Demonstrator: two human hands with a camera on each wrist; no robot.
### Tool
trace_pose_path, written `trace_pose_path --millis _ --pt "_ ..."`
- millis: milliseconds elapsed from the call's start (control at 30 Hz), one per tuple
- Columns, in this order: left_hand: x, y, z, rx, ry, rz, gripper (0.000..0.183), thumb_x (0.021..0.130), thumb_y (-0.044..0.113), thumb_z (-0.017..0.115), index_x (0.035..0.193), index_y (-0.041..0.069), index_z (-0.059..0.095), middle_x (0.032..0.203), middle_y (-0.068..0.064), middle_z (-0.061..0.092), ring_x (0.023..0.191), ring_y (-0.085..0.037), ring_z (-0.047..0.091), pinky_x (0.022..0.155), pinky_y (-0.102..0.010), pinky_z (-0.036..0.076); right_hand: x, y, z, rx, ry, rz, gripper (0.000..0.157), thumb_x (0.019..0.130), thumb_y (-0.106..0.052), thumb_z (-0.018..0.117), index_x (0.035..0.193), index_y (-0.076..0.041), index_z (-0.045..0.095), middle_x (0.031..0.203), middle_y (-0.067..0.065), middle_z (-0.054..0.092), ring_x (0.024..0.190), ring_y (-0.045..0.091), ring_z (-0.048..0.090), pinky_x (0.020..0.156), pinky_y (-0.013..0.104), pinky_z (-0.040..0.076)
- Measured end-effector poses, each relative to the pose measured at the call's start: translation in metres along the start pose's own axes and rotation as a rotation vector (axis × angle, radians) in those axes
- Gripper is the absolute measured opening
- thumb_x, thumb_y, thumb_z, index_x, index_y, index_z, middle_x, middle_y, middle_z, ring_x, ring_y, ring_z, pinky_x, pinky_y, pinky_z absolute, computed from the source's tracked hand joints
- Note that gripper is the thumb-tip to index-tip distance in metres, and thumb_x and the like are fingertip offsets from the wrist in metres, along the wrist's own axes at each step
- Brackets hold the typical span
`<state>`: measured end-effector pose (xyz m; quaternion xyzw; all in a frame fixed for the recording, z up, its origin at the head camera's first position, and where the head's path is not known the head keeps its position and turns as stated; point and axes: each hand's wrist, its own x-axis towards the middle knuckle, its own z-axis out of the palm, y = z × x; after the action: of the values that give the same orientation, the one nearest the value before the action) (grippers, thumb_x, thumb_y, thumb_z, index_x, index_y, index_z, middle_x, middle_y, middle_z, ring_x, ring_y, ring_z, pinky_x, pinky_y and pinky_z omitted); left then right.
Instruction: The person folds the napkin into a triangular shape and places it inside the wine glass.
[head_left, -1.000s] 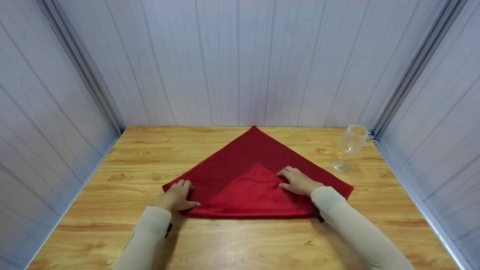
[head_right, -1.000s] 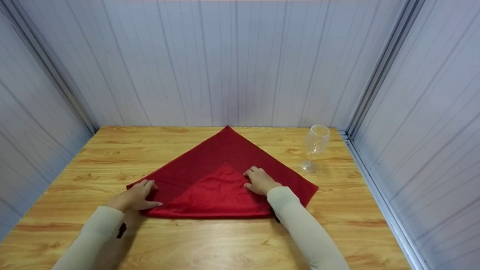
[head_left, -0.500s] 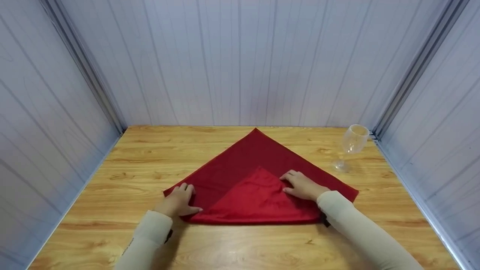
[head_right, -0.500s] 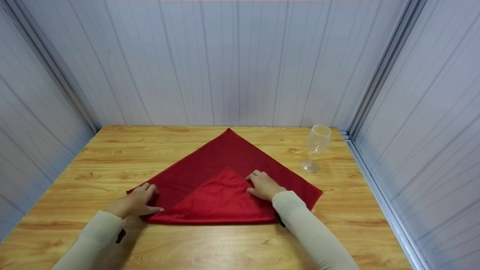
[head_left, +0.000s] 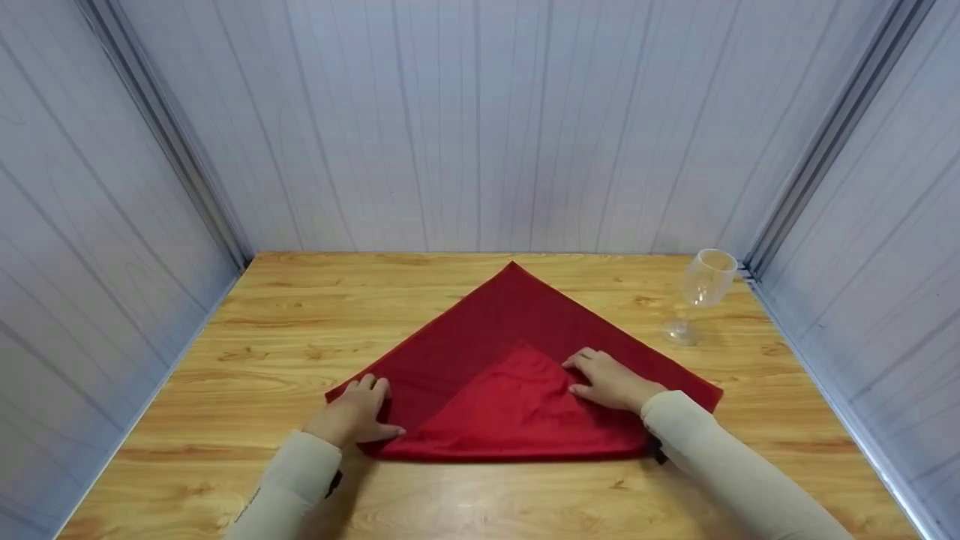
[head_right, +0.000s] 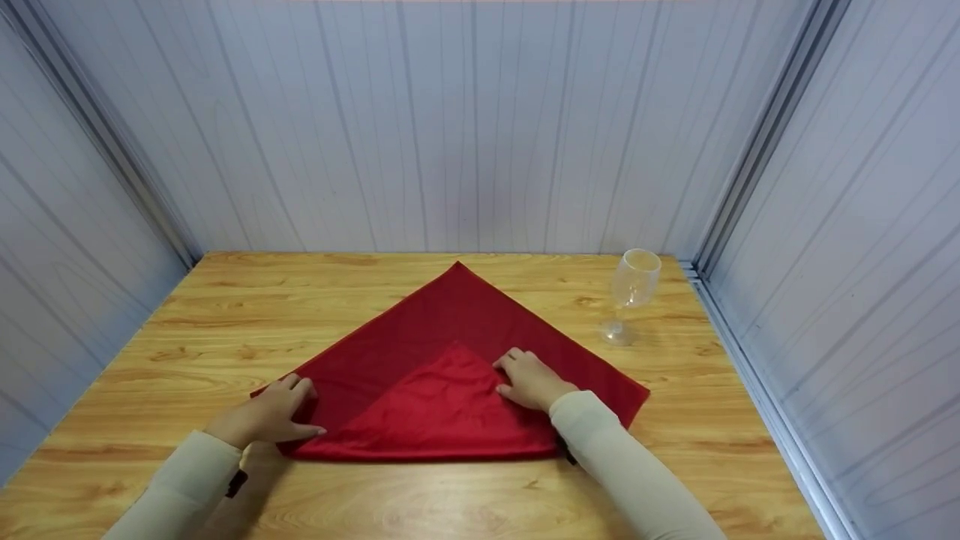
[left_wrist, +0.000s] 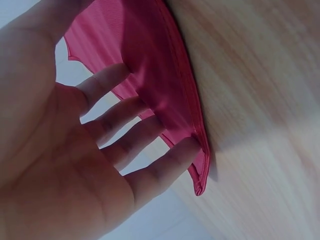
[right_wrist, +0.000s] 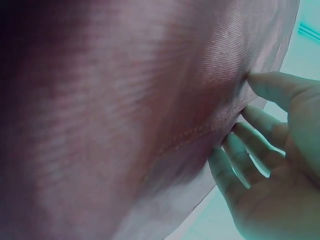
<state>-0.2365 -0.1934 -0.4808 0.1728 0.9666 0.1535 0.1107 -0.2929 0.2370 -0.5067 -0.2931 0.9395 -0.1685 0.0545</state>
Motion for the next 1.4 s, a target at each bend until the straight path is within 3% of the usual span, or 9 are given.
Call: trace_pose_path --millis 167,333,533,833,1033,1233,1400 --pt "0.001 -0.012 -0.005 -0.082 0.017 0.051 0.040 0.084 0.028 0.082 0.105 0.004 0.058 0.106 -0.012 0.052 0.104 -0.038 0.054 0.090 -0.054 0.047 -0.003 -0.002 -0.002 0.004 0.009 0.004 0.035 0.097 -0.015 0.067 0.127 0.002 0.061 0.122 0.017 0.057 0.116 0.039 0.053 0.099 0.052 0.043" --pt "0.003 -0.033 -0.010 -0.145 0.062 0.048 0.033 0.086 0.019 0.080 0.109 0.000 0.066 0.112 -0.015 0.059 0.108 -0.036 0.059 0.095 -0.051 0.046 -0.003 -0.003 -0.002 0.014 0.013 -0.003 0.035 0.097 -0.014 0.066 0.127 0.003 0.060 0.122 0.019 0.056 0.116 0.040 0.052 0.099 0.052 0.043" --pt "0.002 -0.054 -0.012 -0.108 0.116 0.094 0.037 0.083 0.012 0.082 0.112 -0.007 0.069 0.107 -0.018 0.063 0.101 -0.037 0.061 0.091 -0.052 0.049 -0.002 -0.004 -0.001 0.009 0.028 -0.021 0.034 0.097 -0.013 0.067 0.126 0.004 0.061 0.120 0.019 0.057 0.114 0.041 0.053 0.098 0.053 0.044" --pt "0.002 -0.071 -0.009 -0.087 0.178 0.179 0.039 0.078 0.014 0.086 0.107 -0.008 0.072 0.102 -0.016 0.065 0.095 -0.035 0.063 0.086 -0.049 0.051 -0.002 -0.005 0.000 0.020 0.029 -0.008 0.035 0.096 -0.012 0.067 0.126 0.005 0.060 0.121 0.019 0.056 0.116 0.042 0.052 0.099 0.053 0.043" --pt "0.003 -0.073 -0.008 -0.119 0.162 0.152 0.040 0.078 0.015 0.087 0.108 -0.007 0.072 0.101 -0.015 0.067 0.096 -0.035 0.063 0.086 -0.050 0.051 0.000 -0.006 -0.004 0.011 -0.008 0.027 0.034 0.096 -0.014 0.068 0.125 0.003 0.062 0.121 0.017 0.056 0.116 0.039 0.052 0.099 0.051 0.043" --pt "0.004 -0.072 -0.012 -0.177 0.116 0.081 0.042 0.077 0.014 0.088 0.111 -0.006 0.072 0.110 -0.020 0.067 0.106 -0.040 0.062 0.091 -0.052 0.049 0.009 -0.006 -0.009 0.019 -0.074 0.096 0.037 0.095 -0.022 0.070 0.126 -0.002 0.064 0.124 0.015 0.056 0.120 0.035 0.051 0.102 0.048 0.042" --pt "0.005 -0.069 -0.015 -0.206 0.086 0.031 0.043 0.076 0.013 0.088 0.112 -0.005 0.072 0.114 -0.021 0.067 0.110 -0.040 0.061 0.094 -0.053 0.048 0.023 -0.007 -0.012 0.053 -0.065 0.130 0.038 0.094 -0.024 0.072 0.126 -0.003 0.066 0.116 0.011 0.058 0.111 0.029 0.055 0.097 0.046 0.045"
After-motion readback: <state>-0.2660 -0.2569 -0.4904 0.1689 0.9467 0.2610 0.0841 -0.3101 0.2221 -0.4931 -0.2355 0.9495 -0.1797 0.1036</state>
